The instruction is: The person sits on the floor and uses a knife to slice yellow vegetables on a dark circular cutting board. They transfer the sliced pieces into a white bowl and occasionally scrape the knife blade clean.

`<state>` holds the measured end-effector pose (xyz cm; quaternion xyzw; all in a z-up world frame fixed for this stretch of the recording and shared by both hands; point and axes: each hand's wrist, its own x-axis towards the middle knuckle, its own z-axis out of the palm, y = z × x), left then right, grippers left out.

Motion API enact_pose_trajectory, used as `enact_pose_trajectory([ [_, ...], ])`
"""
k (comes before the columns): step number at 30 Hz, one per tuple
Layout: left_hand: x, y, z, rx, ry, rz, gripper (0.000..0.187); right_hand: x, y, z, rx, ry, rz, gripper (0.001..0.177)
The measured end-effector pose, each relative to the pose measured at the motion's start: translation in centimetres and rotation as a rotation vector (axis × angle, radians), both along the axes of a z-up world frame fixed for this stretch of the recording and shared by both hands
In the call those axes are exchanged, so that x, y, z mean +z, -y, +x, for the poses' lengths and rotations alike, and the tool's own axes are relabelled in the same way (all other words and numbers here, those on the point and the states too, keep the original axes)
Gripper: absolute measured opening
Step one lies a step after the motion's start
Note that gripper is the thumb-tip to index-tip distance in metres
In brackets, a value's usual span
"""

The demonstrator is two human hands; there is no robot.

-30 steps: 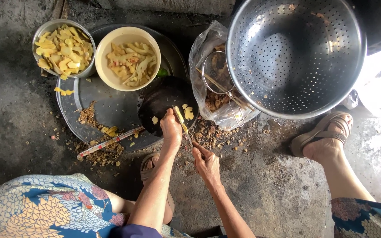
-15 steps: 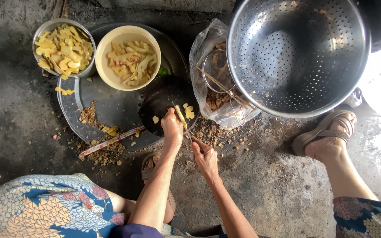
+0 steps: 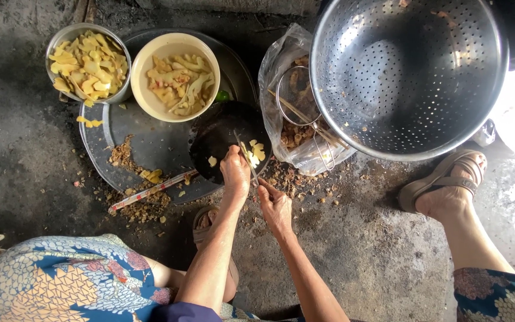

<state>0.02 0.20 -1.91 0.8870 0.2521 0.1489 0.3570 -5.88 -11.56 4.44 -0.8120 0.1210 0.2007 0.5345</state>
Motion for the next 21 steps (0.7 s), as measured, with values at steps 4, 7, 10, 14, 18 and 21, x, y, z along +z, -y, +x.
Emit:
enact_pose_trajectory([
  [4, 0.7, 0.0, 0.1, -0.004, 0.003, 0.000, 0.007, -1.9, -0.1, 0.4, -0.013, -0.019, 0.025, 0.034],
  [7, 2.1, -0.3, 0.0, -0.016, -0.002, -0.097, 0.012, -4.0, -0.4, 0.7, -0.034, -0.050, 0.034, 0.033],
  [10, 1.1, -0.2, -0.3, -0.008, -0.010, -0.153, 0.013, -4.7, -0.1, 0.9, -0.033, -0.051, 0.043, 0.032],
  [14, -0.7, -1.8, -1.0, 0.076, 0.069, -0.185, 0.013, -3.0, -0.9, 0.8, -0.019, -0.010, -0.031, 0.034],
  [18, -0.6, -3.4, -1.7, 0.106, -0.043, -0.077, 0.018, -0.6, -1.4, 0.0, 0.080, 0.095, -0.180, 0.043],
  [21, 1.1, -3.1, -2.2, 0.124, -0.096, -0.061, 0.033, 4.1, -2.3, -0.5, 0.103, 0.144, -0.348, 0.046],
])
